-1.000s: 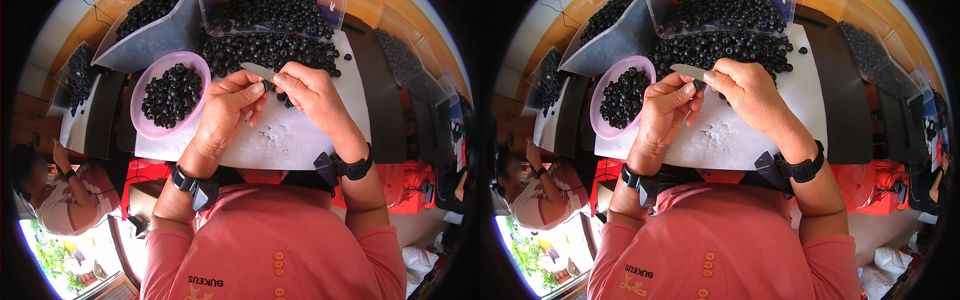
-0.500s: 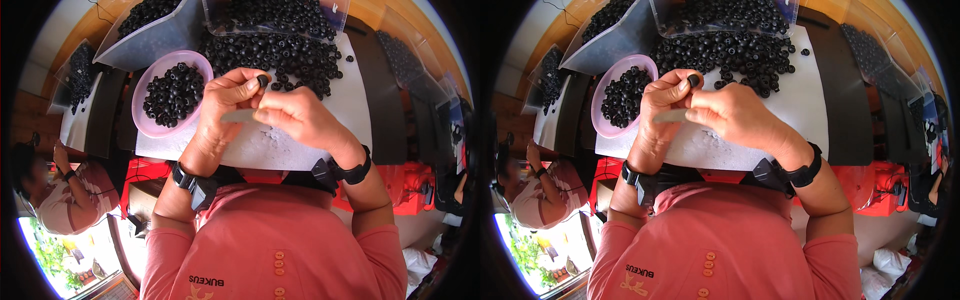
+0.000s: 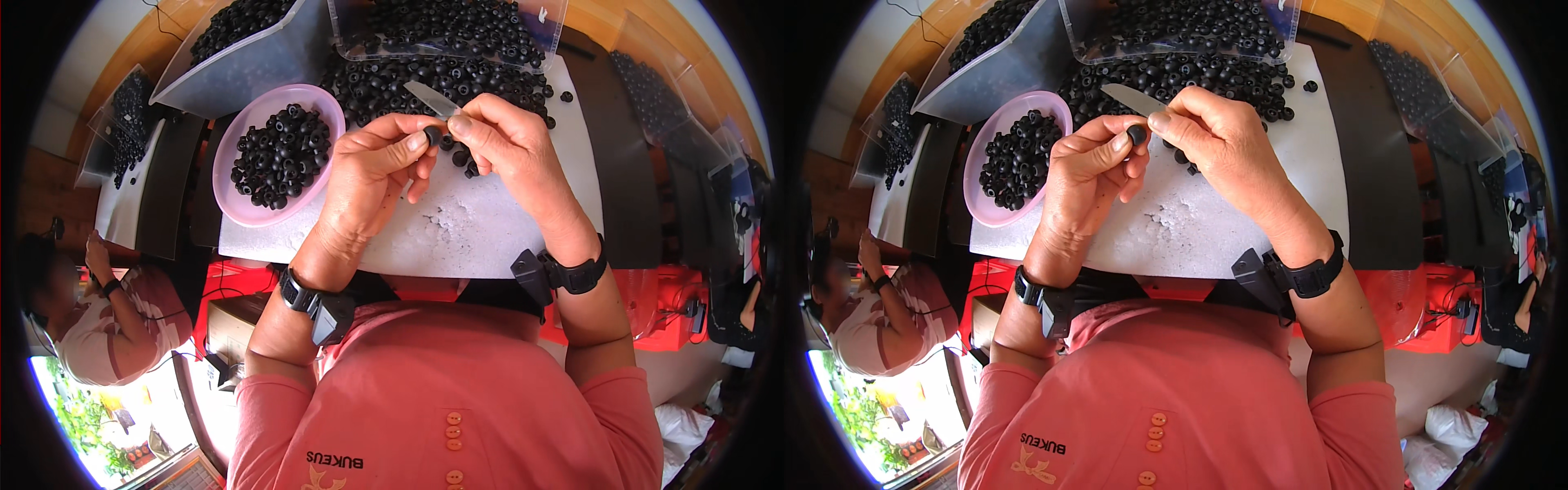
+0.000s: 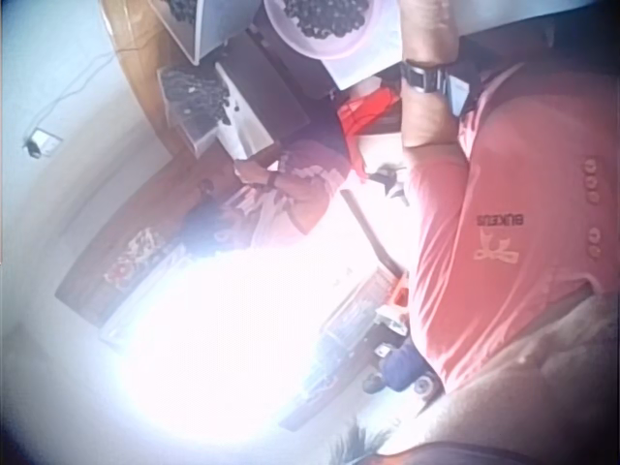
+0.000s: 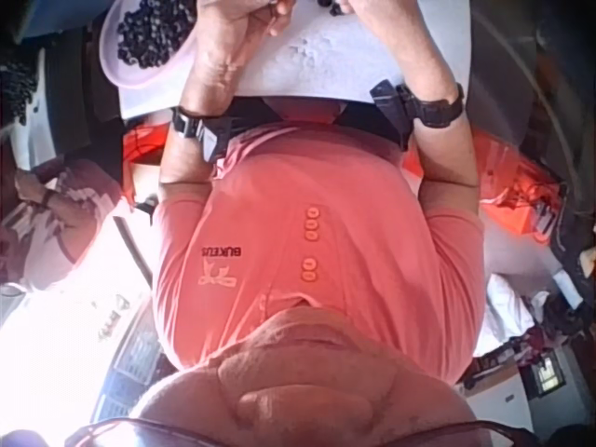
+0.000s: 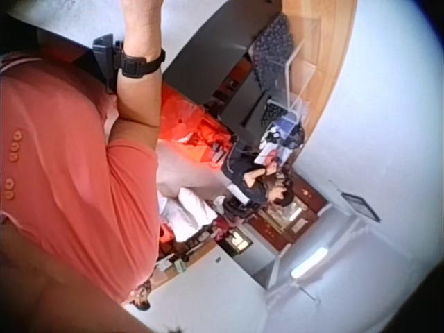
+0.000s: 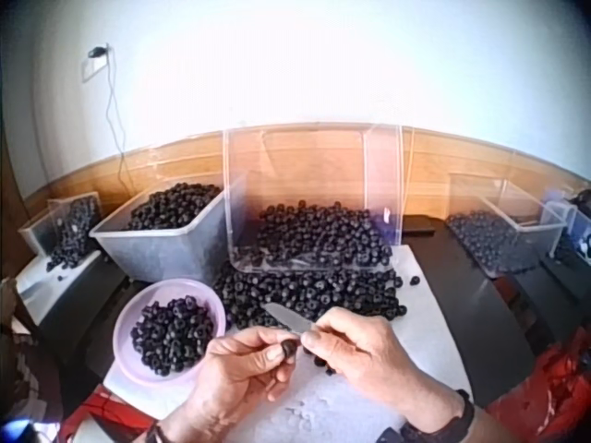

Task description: Trimming excess material from small black rubber or plastic objects using a small knife.

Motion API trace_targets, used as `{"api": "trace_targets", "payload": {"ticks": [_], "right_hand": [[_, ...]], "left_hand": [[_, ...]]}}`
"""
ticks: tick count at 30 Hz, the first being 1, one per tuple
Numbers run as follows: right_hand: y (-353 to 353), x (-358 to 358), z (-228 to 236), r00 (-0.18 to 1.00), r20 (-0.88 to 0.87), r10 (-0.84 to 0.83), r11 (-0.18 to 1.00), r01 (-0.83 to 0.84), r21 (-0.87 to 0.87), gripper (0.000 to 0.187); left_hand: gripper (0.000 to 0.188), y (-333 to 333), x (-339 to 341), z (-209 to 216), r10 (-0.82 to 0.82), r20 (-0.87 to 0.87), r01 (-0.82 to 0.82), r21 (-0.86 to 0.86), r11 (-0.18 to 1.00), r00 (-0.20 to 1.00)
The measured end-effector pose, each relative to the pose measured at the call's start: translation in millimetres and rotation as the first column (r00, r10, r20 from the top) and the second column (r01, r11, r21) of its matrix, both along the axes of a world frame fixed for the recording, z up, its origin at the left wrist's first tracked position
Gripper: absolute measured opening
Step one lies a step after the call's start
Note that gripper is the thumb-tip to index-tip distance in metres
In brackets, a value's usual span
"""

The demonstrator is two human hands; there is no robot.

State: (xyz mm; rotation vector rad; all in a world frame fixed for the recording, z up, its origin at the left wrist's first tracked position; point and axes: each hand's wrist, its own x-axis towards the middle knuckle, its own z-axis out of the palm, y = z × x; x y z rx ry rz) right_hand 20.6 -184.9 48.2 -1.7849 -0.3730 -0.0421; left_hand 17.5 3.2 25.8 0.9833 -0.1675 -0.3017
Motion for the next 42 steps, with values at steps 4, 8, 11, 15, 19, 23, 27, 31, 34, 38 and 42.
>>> {"api": "trace_targets", "payload": {"ticks": [4,8,11,15,19,23,27,31,34,38,42], "right_hand": [[0.1,-0.6,-0.5,1.000,-0.017,0.010,1.000,-0.010,0.016,0.031],[-0.8,-1.1,0.9,0.999,-0.036,0.020,0.999,-0.022,-0.043,0.032],[-0.7,-1.0,-0.1,0.999,-0.037,0.020,0.998,-0.022,-0.053,0.032],[0.1,-1.6,0.8,0.999,-0.031,0.025,0.998,-0.027,-0.062,0.033],[-0.8,-1.2,0.5,0.999,-0.034,0.041,0.996,-0.044,-0.079,0.033],[-0.6,-1.6,0.4,0.999,-0.026,0.045,0.995,-0.048,-0.083,0.033],[-1.3,-1.4,0.7,0.999,-0.035,0.042,0.995,-0.045,-0.093,0.034],[-1.4,-1.8,1.3,0.998,-0.017,0.062,0.993,-0.064,-0.101,0.033],[-1.6,-1.6,0.8,0.997,-0.009,0.074,0.992,-0.074,-0.103,0.033],[-1.5,-2.5,1.8,0.997,-0.027,0.071,0.994,-0.073,-0.087,0.032],[-1.8,-3.3,0.2,0.997,-0.024,0.072,0.995,-0.073,-0.067,0.032]], "left_hand": [[0.018,1.1,0.4,-2.5,-0.013,-0.005,0.013,0.012,1.000,1.000],[0.015,1.1,0.1,-3.0,-0.011,-0.027,0.011,0.008,1.000,1.000],[0.014,0.7,-0.5,-2.4,-0.019,-0.036,0.019,0.003,1.000,0.999],[0.013,0.8,-0.3,-3.3,-0.031,-0.035,0.031,0.005,0.999,0.999],[0.012,0.6,-1.1,-1.8,-0.032,-0.033,0.033,0.022,0.999,0.999],[0.012,1.2,-0.7,-2.9,-0.045,-0.032,0.045,0.014,0.999,0.998],[0.012,1.6,-0.8,-2.5,-0.054,-0.023,0.055,0.012,0.998,0.998],[0.014,2.4,-1.3,-2.9,-0.062,-0.026,0.062,-0.004,0.998,0.998],[0.018,4.7,1.0,-6.4,-0.096,-0.023,0.095,-0.037,0.995,0.995],[0.019,4.0,1.1,-6.8,-0.110,-0.027,0.108,-0.074,0.991,0.994],[0.012,3.8,-0.8,-5.6,-0.110,-0.053,0.106,-0.064,0.992,0.993]]}}
